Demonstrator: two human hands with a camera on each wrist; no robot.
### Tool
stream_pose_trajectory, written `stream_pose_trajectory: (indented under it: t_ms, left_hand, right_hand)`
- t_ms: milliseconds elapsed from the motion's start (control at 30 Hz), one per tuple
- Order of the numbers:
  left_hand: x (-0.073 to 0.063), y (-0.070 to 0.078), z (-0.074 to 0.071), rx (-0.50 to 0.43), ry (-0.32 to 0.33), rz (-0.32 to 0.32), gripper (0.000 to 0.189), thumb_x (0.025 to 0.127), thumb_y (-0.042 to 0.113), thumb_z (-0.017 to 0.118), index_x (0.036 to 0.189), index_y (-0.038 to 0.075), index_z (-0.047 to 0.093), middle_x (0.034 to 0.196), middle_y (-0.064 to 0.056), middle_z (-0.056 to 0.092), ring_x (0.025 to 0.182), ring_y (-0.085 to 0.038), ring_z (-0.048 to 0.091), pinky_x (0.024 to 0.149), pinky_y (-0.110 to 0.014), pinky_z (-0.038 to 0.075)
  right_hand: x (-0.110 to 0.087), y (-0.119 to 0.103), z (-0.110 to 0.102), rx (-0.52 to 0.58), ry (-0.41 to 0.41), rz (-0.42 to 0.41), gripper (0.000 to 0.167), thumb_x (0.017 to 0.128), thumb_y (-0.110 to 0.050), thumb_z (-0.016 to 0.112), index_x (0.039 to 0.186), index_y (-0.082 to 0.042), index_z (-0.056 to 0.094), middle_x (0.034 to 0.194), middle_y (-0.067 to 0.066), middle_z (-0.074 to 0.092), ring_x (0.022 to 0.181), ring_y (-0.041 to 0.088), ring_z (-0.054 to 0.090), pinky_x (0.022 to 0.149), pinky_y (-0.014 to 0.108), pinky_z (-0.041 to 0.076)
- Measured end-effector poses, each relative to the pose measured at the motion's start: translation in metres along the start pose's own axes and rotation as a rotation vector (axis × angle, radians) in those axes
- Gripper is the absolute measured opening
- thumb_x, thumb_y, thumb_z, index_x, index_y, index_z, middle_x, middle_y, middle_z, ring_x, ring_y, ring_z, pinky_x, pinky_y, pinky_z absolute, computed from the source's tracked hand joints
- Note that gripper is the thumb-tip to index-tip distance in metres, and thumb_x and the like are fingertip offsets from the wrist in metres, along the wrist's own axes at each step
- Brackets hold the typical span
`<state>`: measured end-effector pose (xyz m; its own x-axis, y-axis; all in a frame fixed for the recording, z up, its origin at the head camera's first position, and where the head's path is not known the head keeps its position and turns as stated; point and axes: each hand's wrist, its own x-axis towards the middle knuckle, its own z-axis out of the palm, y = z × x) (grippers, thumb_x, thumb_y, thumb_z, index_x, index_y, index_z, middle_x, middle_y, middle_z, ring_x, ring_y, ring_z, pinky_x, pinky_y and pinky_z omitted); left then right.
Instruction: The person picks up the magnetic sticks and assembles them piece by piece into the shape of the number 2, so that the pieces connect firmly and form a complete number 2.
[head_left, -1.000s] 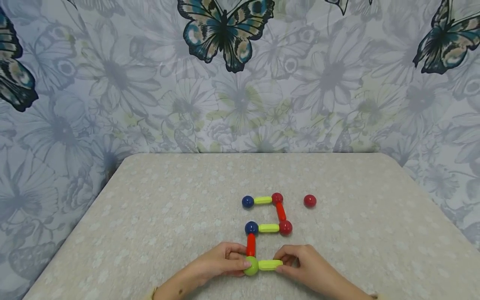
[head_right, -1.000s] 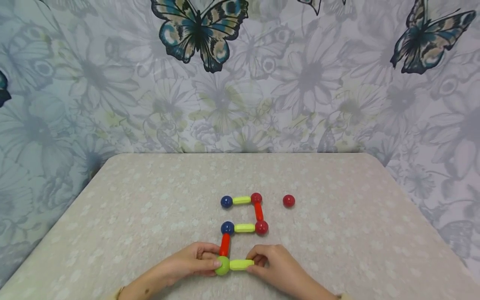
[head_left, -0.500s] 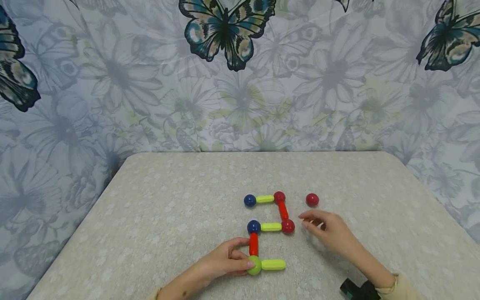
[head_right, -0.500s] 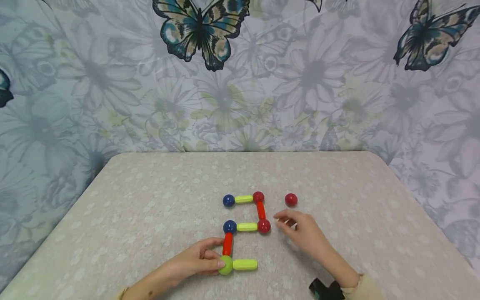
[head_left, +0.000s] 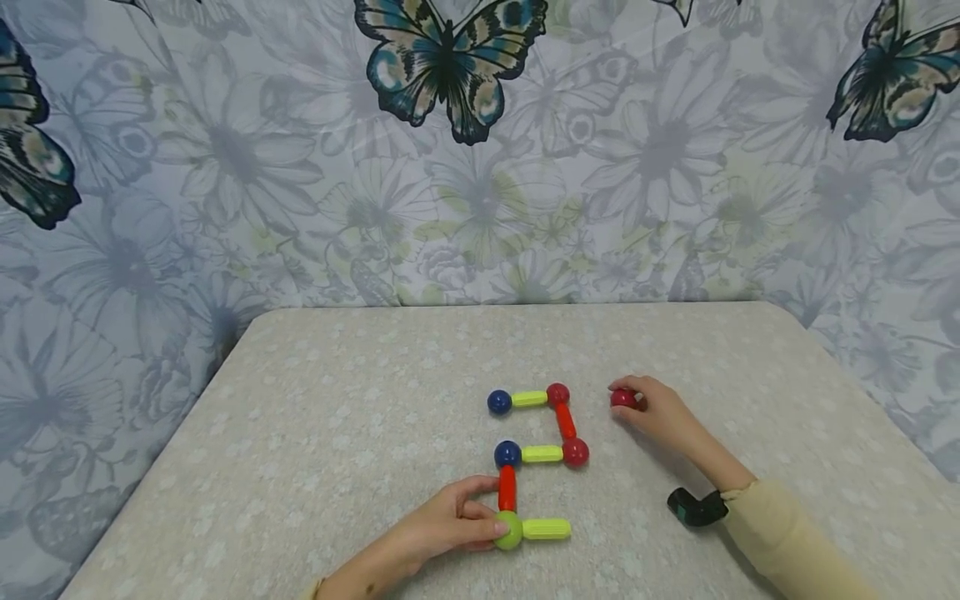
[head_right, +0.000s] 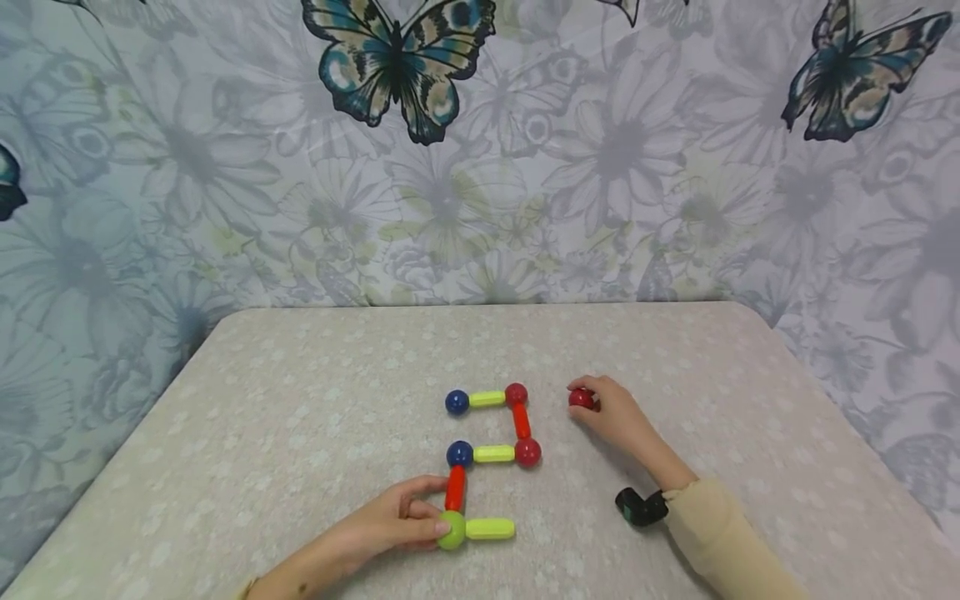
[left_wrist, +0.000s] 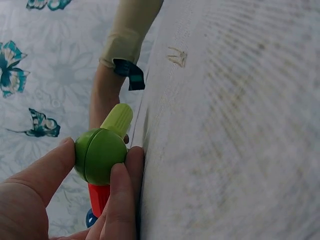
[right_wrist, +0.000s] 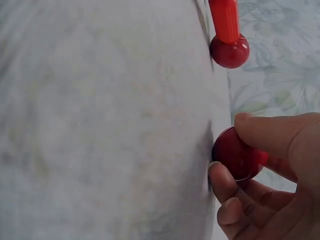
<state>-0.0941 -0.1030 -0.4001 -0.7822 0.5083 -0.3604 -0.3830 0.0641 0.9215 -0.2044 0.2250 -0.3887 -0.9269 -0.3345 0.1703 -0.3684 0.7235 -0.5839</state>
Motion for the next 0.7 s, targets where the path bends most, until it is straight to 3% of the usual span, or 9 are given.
stream_pose_trajectory:
  t_ms: [233, 300, 500, 600, 700]
  left_hand:
    - [-0.002, 0.001, -0.001, -0.006, -0.011, 0.024, 0.064, 0.086, 0.009, 0.068, 0.137, -0.009, 0.035, 0.097, -0.014, 0.067, 0.089, -0.021, 0.064, 0.078, -0.035, 0.051]
    - [-0.002, 0.001, -0.002, -0.007, -0.012, 0.022, 0.065, 0.086, 0.01, 0.069, 0.137, -0.009, 0.035, 0.098, -0.014, 0.067, 0.088, -0.021, 0.064, 0.079, -0.035, 0.051]
    - [-0.002, 0.001, -0.002, -0.007, -0.016, 0.008, 0.066, 0.086, 0.011, 0.069, 0.138, -0.008, 0.034, 0.098, -0.013, 0.067, 0.089, -0.02, 0.064, 0.079, -0.035, 0.051]
    - [-0.001, 0.002, -0.002, -0.006, -0.014, 0.004, 0.066, 0.086, 0.012, 0.069, 0.138, -0.008, 0.034, 0.098, -0.013, 0.067, 0.089, -0.02, 0.064, 0.079, -0.035, 0.051]
    - [-0.001, 0.001, -0.002, -0.01, -0.014, 0.006, 0.067, 0.085, 0.012, 0.07, 0.138, -0.008, 0.034, 0.098, -0.014, 0.067, 0.089, -0.02, 0.064, 0.079, -0.035, 0.051]
  right_hand:
    - [-0.022, -0.026, -0.001, 0.072, 0.003, 0.002, 0.035, 0.083, -0.006, 0.071, 0.115, 0.0, 0.06, 0.1, 0.009, 0.062, 0.078, 0.019, 0.058, 0.064, 0.029, 0.05]
    - [-0.034, -0.035, 0.002, 0.138, -0.05, -0.015, 0.035, 0.083, -0.01, 0.071, 0.115, -0.002, 0.06, 0.099, 0.006, 0.062, 0.076, 0.016, 0.058, 0.061, 0.027, 0.049]
    - [-0.074, -0.059, 0.016, 0.378, -0.328, 0.014, 0.035, 0.085, -0.024, 0.07, 0.116, -0.011, 0.062, 0.094, -0.001, 0.06, 0.075, 0.013, 0.054, 0.059, 0.026, 0.047]
    - [-0.085, -0.064, 0.025, 0.455, -0.391, 0.023, 0.035, 0.085, -0.024, 0.071, 0.117, -0.012, 0.062, 0.094, -0.002, 0.06, 0.075, 0.013, 0.053, 0.062, 0.024, 0.046]
    - [-0.09, -0.066, 0.033, 0.499, -0.406, 0.009, 0.035, 0.085, -0.023, 0.07, 0.117, -0.012, 0.061, 0.094, -0.001, 0.06, 0.075, 0.014, 0.054, 0.062, 0.023, 0.046]
